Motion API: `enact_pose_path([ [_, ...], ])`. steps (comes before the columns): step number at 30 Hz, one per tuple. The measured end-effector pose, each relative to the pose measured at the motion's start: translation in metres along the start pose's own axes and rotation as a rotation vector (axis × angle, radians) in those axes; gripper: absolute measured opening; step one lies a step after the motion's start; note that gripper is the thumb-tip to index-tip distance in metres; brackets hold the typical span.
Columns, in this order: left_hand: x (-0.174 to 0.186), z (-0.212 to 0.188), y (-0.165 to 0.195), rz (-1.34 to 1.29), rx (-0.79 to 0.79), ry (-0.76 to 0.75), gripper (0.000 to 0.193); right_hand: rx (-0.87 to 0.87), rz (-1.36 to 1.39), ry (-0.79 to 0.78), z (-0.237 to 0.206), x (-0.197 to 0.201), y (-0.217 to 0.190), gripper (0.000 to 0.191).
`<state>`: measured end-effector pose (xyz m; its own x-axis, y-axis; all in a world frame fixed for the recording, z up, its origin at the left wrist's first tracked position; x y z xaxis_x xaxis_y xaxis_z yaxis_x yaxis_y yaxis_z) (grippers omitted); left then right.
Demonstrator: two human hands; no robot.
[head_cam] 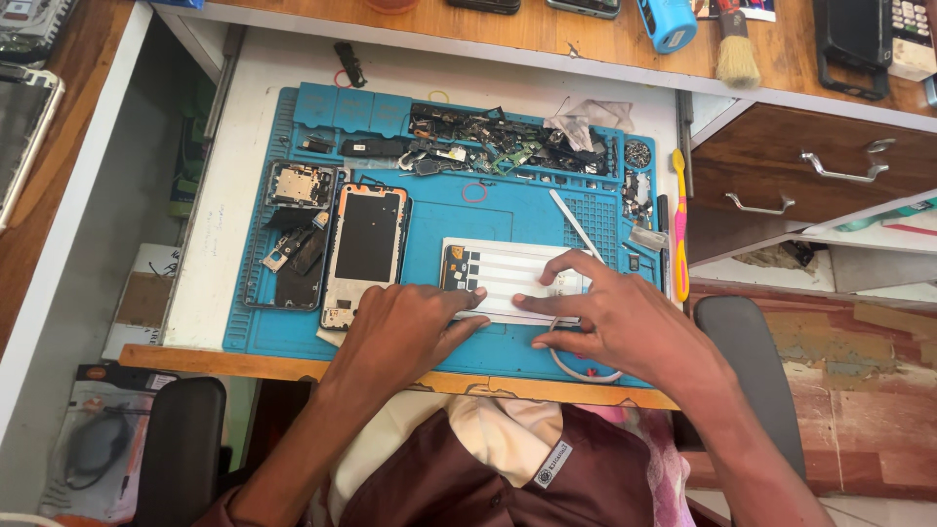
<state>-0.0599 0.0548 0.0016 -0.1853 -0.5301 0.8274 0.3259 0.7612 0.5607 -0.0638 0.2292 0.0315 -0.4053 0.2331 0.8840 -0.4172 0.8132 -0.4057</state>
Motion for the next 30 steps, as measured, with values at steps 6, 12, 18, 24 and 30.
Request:
enact_pose_path([
  [6,0.0,0.001,0.001,0.0,0.021,-0.009,0.032,0.121,0.09,0.116,-0.003,0.01,0.004,0.033],
  [12,-0.001,0.001,-0.002,0.016,0.032,-0.02,0.032,0.041,0.083,0.092,-0.006,0.012,0.01,0.034],
  [18,0.001,0.0,-0.001,0.004,-0.017,0.017,0.031,0.066,0.011,0.082,-0.005,0.01,0.006,0.029],
  [24,0.001,0.0,0.0,0.019,-0.013,0.033,0.031,0.088,0.126,0.026,-0.008,0.016,0.013,0.032],
  [30,0.001,0.0,0.0,-0.008,-0.03,0.051,0.03,-0.199,0.005,-0.151,-0.013,0.003,0.039,0.03],
])
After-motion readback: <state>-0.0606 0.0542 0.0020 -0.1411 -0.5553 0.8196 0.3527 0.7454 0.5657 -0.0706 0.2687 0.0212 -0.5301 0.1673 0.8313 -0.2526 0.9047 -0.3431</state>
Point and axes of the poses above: each hand's wrist, its own z-axis towards the middle knuckle, its own x-axis out of the back of the hand, y = z × x, the point moved 8 cm from there along z, towards the middle knuckle, and after that the axes turned 7 degrees about x, right-handed, at the moved point
